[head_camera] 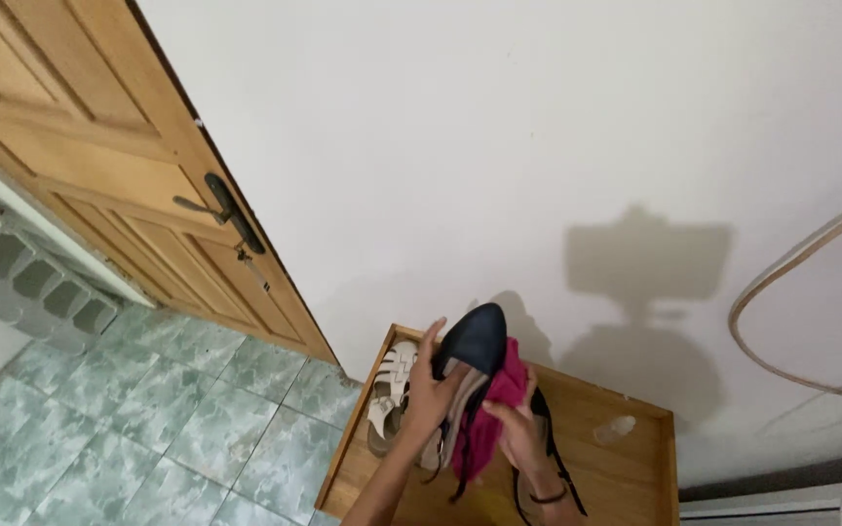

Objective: Cleaning a pair of black high-heeled shoes using a pink cloth

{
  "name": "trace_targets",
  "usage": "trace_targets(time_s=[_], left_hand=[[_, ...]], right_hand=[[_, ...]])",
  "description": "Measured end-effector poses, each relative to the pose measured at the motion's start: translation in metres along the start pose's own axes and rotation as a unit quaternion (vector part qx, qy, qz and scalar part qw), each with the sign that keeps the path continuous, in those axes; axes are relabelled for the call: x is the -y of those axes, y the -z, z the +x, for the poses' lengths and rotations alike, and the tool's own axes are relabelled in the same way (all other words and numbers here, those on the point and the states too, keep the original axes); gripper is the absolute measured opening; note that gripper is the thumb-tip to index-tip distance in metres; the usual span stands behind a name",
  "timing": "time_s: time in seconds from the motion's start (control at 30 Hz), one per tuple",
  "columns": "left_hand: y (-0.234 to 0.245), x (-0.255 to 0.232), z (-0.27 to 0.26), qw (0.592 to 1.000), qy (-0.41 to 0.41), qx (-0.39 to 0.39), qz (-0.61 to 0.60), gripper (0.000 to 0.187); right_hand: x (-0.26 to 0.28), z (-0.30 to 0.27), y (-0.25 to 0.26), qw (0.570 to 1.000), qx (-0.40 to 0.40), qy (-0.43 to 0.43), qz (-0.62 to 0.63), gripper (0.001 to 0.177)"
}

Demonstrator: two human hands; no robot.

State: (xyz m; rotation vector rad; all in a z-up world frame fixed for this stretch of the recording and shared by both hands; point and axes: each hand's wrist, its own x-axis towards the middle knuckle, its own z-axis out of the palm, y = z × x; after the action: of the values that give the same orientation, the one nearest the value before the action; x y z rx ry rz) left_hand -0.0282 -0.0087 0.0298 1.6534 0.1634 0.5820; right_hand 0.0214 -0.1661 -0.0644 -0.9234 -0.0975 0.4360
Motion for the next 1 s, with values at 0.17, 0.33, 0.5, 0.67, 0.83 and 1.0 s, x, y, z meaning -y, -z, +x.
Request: trace_targets(time_s=[0.17, 0.33, 0.5, 0.67, 0.83, 1.0], left_hand=[[0.002, -0.003, -0.001, 0.995, 0.069, 0.018, -0.071, 0.059], [-0.008, 0.002, 0.001, 0.995, 0.060, -0.024, -0.075, 0.057], [-0.006, -0.001, -0.001, 0.993, 0.074, 0.011, -0.090, 0.058], [-0.009, 0.002, -0.006, 0.990, 0.109, 0.063, -0.063, 0.064], [-0.012, 0.005, -0.007, 0.995, 0.056, 0.063, -0.051, 0.056], [-0.013, -0.002, 0.005, 0.993, 0.061, 0.029, -0.092, 0.059]], right_hand=[[0.005, 0.002, 0.017, 0.998, 0.000, 0.034, -0.049, 0.090], [0.021, -0.017, -0.019, 0.975, 0.098, 0.117, -0.162, 0.097], [0.024, -0.019, -0.020, 0.936, 0.000, 0.009, -0.351, 0.082], [0.037, -0.001, -0.020, 0.963, -0.014, 0.136, -0.233, 0.082], [0.071, -0.005, -0.048, 0.918, -0.239, -0.071, -0.309, 0.079], [0.026, -0.010, -0.024, 0.869, -0.236, -0.196, -0.387, 0.077]])
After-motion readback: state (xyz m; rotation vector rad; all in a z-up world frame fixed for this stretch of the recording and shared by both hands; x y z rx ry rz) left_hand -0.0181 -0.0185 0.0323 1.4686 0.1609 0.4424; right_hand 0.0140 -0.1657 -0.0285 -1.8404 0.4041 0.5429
